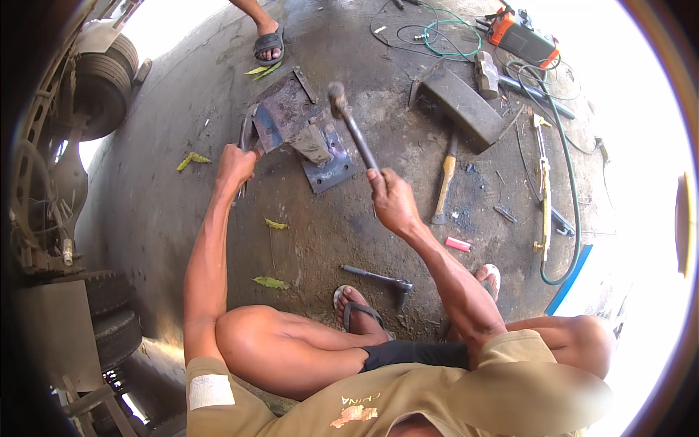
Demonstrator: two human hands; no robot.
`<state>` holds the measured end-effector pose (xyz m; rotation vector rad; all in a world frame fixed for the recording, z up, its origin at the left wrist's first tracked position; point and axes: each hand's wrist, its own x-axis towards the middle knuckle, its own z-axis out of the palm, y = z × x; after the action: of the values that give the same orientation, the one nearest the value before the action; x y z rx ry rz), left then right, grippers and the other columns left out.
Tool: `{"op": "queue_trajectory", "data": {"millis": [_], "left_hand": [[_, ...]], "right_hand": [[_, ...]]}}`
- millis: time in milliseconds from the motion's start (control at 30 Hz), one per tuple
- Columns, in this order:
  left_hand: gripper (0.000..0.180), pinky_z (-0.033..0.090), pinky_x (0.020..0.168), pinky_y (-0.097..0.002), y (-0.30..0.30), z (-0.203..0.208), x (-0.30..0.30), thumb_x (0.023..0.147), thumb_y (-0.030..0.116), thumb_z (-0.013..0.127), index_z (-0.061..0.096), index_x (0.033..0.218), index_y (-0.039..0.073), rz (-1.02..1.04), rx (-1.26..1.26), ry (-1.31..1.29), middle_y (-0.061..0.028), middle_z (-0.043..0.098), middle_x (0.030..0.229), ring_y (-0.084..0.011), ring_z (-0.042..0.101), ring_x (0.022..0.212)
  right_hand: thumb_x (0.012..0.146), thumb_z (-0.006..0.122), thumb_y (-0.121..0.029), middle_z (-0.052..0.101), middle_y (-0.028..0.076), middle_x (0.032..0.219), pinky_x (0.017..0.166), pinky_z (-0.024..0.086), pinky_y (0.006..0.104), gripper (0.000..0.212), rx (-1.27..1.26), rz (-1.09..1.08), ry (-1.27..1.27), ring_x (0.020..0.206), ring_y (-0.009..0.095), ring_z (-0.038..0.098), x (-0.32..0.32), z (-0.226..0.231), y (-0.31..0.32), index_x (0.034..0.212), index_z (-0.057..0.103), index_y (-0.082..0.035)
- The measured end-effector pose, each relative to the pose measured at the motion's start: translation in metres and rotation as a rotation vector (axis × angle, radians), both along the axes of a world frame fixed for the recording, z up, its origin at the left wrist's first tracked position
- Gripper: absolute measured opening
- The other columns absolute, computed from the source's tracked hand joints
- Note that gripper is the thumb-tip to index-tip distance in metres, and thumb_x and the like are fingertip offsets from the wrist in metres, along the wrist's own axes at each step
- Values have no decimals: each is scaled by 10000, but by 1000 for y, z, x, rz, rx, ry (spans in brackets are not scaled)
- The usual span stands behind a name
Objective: The person uses a blowtorch to heat a metal piece on the floor, then uses a hammer and pliers to strike and shape the heated metal. The person continues to hammer the metal piece repeatedly while holding it with pliers.
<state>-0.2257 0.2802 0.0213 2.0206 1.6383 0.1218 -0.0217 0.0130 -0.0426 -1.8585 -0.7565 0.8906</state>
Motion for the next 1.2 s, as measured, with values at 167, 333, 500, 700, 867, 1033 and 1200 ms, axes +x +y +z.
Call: {"op": "queue_trajectory", "data": {"millis": [167,333,500,700,867,1033,1200], "left_hand": [[439,474,522,-414,1,3,5,832,280,744,622,679,-113,10,-39,-11,-170,610,554,-265,634,495],[430,475,533,-415,-8,12,12,842,280,732,636,688,-110,12,-46,24,-173,610,552,-259,632,499],[429,485,547,-421,-3,22,26,837,294,739,649,695,-100,23,-47,24,-164,626,568,-264,645,511],[397,422,471,-392,-6,3,-1,850,260,736,576,603,-7,34,-33,-14,-71,545,532,-185,555,458],[370,416,465,-376,-2,-3,1,841,240,737,566,605,13,38,-72,-49,-64,545,546,-176,555,467],[407,455,497,-390,-2,-7,-11,847,276,734,600,636,-45,52,-104,-90,-103,561,538,-210,589,464],[418,481,516,-397,-19,6,9,840,269,726,615,646,-85,34,-58,22,-147,608,559,-246,634,495]], "right_hand": [[1085,402,-386,539,0,660,387,355,221,376,816,-226,-210,507,49,485,49,125,-11,889,507,-82],[1057,401,-451,526,74,682,476,375,299,422,1200,-436,-599,566,142,495,88,161,32,957,520,-59],[1013,493,-431,599,188,836,685,444,431,384,44,33,-205,809,270,599,-28,-114,12,1025,569,-55],[1037,485,-405,615,223,739,651,484,463,453,-41,-15,-175,738,292,649,-22,-61,12,920,569,24],[1069,418,-437,520,-22,649,398,411,242,404,444,-151,105,518,67,492,27,89,-14,849,518,-113],[1054,356,-543,473,22,617,387,324,249,529,1131,-405,-457,448,93,454,93,188,15,861,537,-86],[1050,397,-494,521,77,640,473,388,309,505,743,-290,-499,520,140,516,37,23,34,915,561,-36]]}}
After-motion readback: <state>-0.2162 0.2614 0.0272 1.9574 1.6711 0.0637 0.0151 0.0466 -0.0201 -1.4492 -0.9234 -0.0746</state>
